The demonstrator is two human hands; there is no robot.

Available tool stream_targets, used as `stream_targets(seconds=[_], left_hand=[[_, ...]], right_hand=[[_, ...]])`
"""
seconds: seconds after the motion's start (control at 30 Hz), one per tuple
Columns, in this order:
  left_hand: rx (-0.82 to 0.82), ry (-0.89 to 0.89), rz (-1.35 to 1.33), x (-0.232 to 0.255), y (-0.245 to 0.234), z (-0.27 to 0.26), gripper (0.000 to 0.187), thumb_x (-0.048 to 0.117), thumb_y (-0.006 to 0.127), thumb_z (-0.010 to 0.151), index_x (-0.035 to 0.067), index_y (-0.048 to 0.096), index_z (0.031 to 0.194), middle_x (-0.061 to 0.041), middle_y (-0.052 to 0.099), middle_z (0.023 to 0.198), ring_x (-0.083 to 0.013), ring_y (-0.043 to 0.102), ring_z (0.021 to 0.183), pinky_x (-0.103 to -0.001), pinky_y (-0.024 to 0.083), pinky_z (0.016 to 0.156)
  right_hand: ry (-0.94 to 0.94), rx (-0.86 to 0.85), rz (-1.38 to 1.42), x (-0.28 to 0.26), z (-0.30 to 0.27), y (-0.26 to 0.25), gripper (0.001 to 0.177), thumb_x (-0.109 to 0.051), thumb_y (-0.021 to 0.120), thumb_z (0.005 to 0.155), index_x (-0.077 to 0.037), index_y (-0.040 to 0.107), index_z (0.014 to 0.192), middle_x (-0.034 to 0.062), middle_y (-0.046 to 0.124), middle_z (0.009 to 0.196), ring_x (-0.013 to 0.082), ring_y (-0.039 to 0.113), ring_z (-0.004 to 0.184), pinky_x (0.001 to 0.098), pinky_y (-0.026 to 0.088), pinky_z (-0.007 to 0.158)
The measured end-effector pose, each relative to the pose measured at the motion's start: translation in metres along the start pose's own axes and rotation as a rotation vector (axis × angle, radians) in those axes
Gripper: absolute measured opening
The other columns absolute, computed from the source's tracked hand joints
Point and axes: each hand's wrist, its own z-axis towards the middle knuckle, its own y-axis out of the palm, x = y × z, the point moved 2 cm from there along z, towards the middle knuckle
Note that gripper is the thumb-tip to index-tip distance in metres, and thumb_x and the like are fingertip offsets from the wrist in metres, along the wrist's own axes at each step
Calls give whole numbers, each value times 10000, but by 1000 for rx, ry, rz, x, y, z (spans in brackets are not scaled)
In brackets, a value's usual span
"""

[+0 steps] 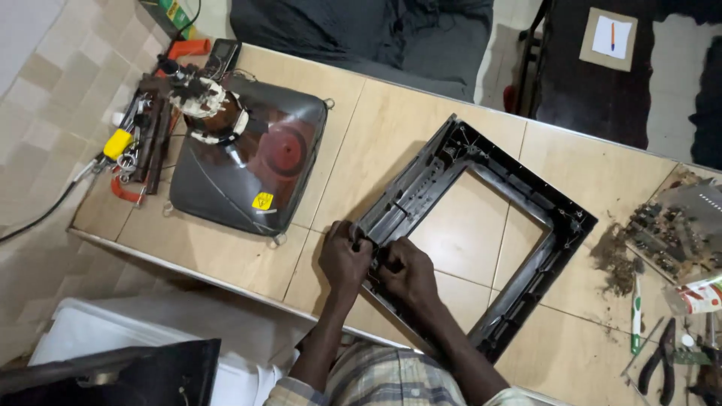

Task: Disassembling and cleaning the plastic frame of a television set on a workbench.

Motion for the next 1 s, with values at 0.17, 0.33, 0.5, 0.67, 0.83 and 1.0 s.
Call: stream_targets(seconds=[0.17, 0.33, 0.5, 0.67, 0.83, 1.0], left_hand=[[-14, -25, 3, -1, 5, -2, 217, 166, 614, 759, 207, 401, 771, -8, 484, 816, -311, 610, 883, -552, 560, 820], [-16, -61, -5, 9, -1, 4, 199, 150, 611, 765, 208, 422, 780, -2, 504, 818, -306, 615, 899, -550, 551, 808], [12, -16, -17, 13, -5, -1, 202, 135, 614, 768, 218, 431, 783, 5, 499, 814, -287, 621, 870, -524, 566, 836], [12, -19, -1, 3, 4, 0, 208, 145, 620, 765, 210, 425, 793, 2, 494, 818, -293, 624, 892, -547, 569, 816], [33, -14, 9, -3, 10, 2, 194, 161, 625, 730, 205, 448, 796, -2, 496, 821, -303, 621, 894, -552, 575, 822], [38, 14, 13, -5, 17, 6, 191, 200, 637, 720, 192, 467, 805, -22, 518, 843, -316, 632, 939, -566, 571, 812]], right_hand=[[85, 278, 109, -13, 12, -24, 220, -91, 764, 763, -80, 555, 697, 119, 649, 758, 317, 698, 764, 408, 553, 669], [41, 146, -36, 7, 25, -9, 203, -138, 788, 754, -76, 594, 755, 157, 648, 708, 370, 687, 711, 437, 542, 650], [78, 175, -114, 55, 49, -11, 208, -189, 821, 729, -120, 649, 824, 156, 723, 783, 401, 724, 850, 484, 587, 726], [94, 210, -284, 22, 57, -44, 205, -159, 803, 753, -126, 685, 917, 173, 713, 858, 414, 702, 937, 516, 584, 823], [146, 11, -276, -4, 17, -10, 216, -259, 796, 782, -137, 699, 932, 149, 711, 876, 405, 709, 924, 491, 597, 833], [-27, 140, -303, 84, 76, -54, 330, -231, 788, 797, -154, 693, 1104, 202, 704, 974, 456, 670, 1014, 562, 552, 885]])
